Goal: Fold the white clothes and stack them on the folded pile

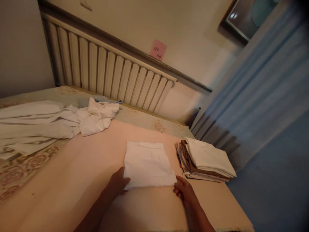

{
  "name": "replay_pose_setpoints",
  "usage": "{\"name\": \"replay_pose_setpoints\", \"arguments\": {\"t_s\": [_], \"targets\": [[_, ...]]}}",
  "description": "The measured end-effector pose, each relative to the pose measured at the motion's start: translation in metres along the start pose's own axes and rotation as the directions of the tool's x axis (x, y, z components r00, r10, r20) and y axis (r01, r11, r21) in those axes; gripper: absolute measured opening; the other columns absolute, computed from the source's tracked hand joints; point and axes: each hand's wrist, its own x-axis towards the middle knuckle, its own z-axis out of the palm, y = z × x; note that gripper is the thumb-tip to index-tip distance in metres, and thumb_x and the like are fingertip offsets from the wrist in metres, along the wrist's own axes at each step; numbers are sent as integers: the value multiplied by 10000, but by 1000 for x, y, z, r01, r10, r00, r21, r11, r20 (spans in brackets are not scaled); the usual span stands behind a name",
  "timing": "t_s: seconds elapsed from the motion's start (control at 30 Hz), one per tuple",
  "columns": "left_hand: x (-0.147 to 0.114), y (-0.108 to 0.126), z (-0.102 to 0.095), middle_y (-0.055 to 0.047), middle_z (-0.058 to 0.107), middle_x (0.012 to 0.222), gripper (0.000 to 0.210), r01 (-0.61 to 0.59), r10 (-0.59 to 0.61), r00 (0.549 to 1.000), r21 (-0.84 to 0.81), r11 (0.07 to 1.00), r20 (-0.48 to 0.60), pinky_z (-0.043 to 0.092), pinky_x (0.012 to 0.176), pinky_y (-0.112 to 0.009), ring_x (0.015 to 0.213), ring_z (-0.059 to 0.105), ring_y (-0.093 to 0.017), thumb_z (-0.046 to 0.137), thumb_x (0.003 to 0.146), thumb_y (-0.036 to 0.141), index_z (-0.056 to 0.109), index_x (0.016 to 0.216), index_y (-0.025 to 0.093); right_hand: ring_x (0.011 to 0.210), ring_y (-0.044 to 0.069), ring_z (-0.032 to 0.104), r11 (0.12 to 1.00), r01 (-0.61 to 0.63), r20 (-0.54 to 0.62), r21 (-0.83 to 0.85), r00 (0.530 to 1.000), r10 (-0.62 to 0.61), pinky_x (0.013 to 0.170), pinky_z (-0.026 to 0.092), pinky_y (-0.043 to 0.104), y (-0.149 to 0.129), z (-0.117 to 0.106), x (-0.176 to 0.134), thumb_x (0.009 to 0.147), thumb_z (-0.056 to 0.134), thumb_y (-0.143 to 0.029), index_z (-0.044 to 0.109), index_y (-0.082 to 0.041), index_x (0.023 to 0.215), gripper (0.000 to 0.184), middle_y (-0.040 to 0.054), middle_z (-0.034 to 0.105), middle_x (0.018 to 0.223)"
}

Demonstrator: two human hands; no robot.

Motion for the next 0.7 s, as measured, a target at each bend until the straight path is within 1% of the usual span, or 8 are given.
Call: {"name": "replay_pose_setpoints", "arguments": {"t_s": [0.1,0.2,0.37,0.57,0.7], "targets": [[0,0,1,-65,607,901,283,-8,8,1000,0,1000,1,544,443,-265,577,635,-155,449,760,126,439,1041,153,421,105,501,999,-25,51,-21,998,26,383,267,157,-1,-1,3,529,772,-356,588,-116,1057,608,-28,550,445],[0,-1,1,-55,614,879,287,-10,10,1000,24,1000,-5,532,430,-247,556,628,-145,444,754,122,436,1039,154,413,99,490,999,-28,85,-42,996,32,384,268,155,-1,-1,6,535,760,-361,592,-112,1039,587,-24,553,440],[1,-4,3,-74,619,927,301,-9,10,1000,15,1000,-24,531,440,-245,579,637,-150,453,752,134,447,1051,155,383,85,444,997,-5,62,-76,998,10,376,242,157,3,0,8,563,711,-364,595,-115,969,490,-36,526,412],[9,-18,5,-68,626,917,363,-14,18,997,48,999,-75,513,426,-247,549,623,-145,461,748,131,453,1111,150,345,74,390,994,45,69,-102,997,-38,382,249,176,6,1,8,584,643,-373,582,-130,899,403,-53,495,391],[3,-21,9,-56,643,902,413,-15,27,991,92,996,-134,485,427,-213,568,625,-137,464,764,149,436,1176,151,337,80,390,989,92,73,-118,994,-84,380,250,186,10,1,8,605,575,-360,564,-148,856,329,-59,484,387]]}}
